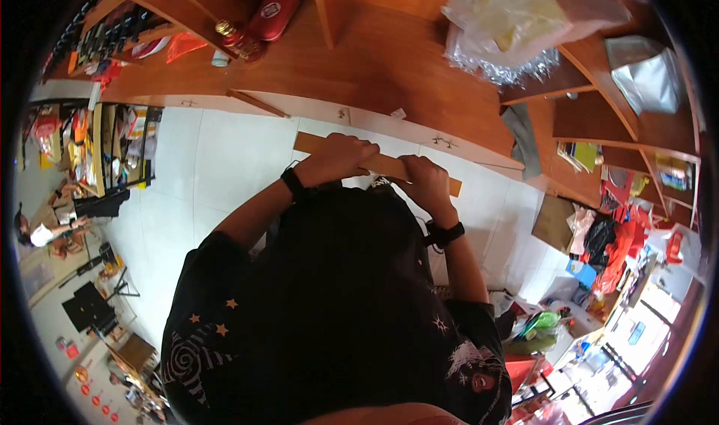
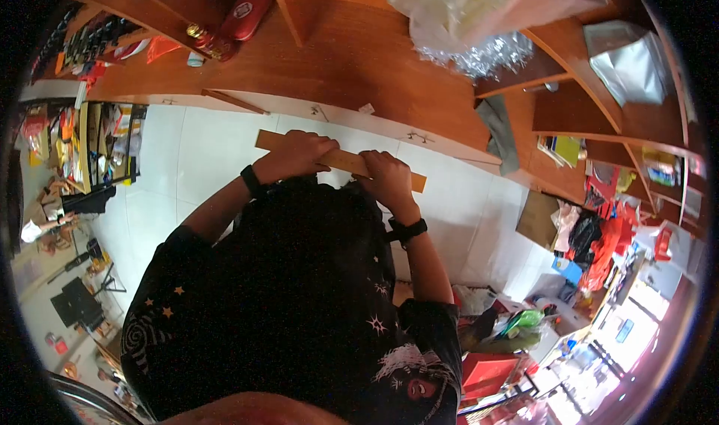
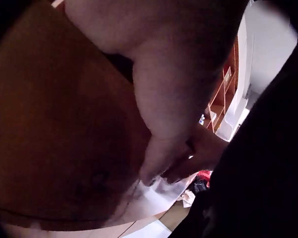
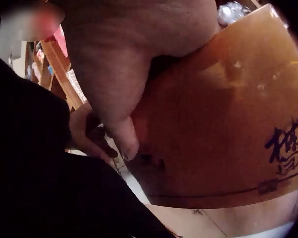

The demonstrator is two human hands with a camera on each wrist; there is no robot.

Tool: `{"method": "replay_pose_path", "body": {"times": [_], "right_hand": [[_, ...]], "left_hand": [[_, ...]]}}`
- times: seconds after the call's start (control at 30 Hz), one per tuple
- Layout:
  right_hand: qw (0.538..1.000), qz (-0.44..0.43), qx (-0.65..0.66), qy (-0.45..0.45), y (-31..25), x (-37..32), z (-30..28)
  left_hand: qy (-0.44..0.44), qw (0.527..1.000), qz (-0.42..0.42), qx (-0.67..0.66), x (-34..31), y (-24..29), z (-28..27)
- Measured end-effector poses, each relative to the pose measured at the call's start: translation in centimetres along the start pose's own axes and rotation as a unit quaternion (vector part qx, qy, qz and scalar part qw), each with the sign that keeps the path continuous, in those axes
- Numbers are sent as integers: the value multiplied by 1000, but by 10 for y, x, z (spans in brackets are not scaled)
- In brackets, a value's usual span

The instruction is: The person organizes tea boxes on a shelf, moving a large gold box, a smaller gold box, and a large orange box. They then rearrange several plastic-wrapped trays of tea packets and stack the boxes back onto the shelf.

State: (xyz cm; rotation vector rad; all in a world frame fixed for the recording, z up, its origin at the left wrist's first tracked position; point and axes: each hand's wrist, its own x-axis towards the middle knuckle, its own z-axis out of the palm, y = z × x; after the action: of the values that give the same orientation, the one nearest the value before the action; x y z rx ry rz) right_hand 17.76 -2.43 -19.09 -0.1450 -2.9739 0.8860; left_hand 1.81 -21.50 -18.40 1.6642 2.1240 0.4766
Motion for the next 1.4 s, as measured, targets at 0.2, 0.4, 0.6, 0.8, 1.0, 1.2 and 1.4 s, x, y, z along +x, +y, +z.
{"method": "replay_pose_path", "body": {"times": [0.2, 0.4, 0.6, 0.8, 1.0, 1.2, 1.4], "right_hand": [[996, -18, -83, 15, 48, 40, -7], [990, 41, -132, -18, 98, 138, -31], [989, 3, -148, 17, 146, 183, -5], [987, 36, -154, 6, 140, 174, 8], [980, -12, -177, 85, 133, 165, 15], [976, -10, -195, 95, 132, 168, 15], [970, -18, -221, 94, 139, 170, 22]], "left_hand": [[46, 994, -94, 43, 2, -58, -16], [127, 980, -124, 85, 71, -112, -33], [214, 972, -76, 56, 109, -150, -25], [193, 974, -103, 67, 99, -166, 6], [130, 976, -144, 95, 99, -144, -7], [148, 966, -149, 151, 103, -147, -3], [140, 965, -167, 143, 104, -143, -2]]}}
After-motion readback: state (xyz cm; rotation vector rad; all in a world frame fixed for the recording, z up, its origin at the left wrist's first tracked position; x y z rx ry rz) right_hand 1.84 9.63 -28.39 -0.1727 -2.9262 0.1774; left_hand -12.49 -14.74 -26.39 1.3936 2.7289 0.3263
